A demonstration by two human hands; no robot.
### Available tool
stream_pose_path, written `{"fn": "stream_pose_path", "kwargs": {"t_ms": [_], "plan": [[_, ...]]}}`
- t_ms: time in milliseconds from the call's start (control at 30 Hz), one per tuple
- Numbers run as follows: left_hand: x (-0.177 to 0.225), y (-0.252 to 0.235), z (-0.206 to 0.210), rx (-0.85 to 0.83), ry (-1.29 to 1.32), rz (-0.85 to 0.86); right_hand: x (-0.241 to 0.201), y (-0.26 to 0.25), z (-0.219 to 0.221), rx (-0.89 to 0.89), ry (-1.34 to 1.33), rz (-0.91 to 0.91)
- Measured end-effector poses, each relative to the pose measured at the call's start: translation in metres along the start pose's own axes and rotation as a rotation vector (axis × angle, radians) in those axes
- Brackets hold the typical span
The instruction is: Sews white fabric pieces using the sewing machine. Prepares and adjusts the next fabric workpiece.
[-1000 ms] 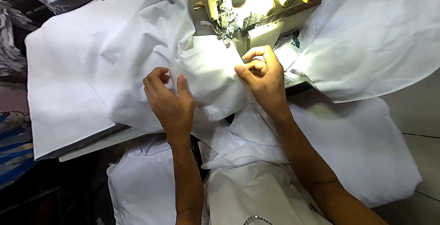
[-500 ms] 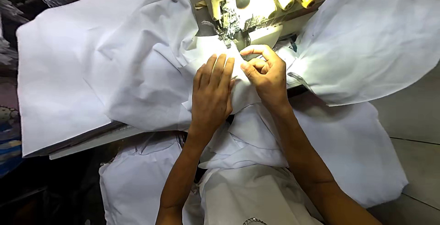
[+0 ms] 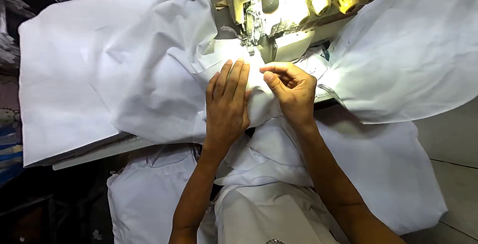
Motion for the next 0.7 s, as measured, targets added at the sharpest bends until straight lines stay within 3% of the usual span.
{"fn": "stream_pose_path", "kwargs": {"t_ms": [600,700], "plan": [[-0.029,-0.013,-0.005,-0.030,0.026,0.059,-0.015,-0.011,0.005,0.098,0.133,0.057],[-0.040,-0.001,-0.014,0.008,0.096,-0.008,-0.014,-0.002,-0.001,0.065,0.177,0.028]]}}
Point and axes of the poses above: each hand's wrist, its own y-axis away from the middle knuckle, its own z-axis out of the palm, x = y × z, the point moved 5 cm from there along -y, towards the middle knuckle, and after that the axes turned 14 degrees about z, right-handed, at the moved point
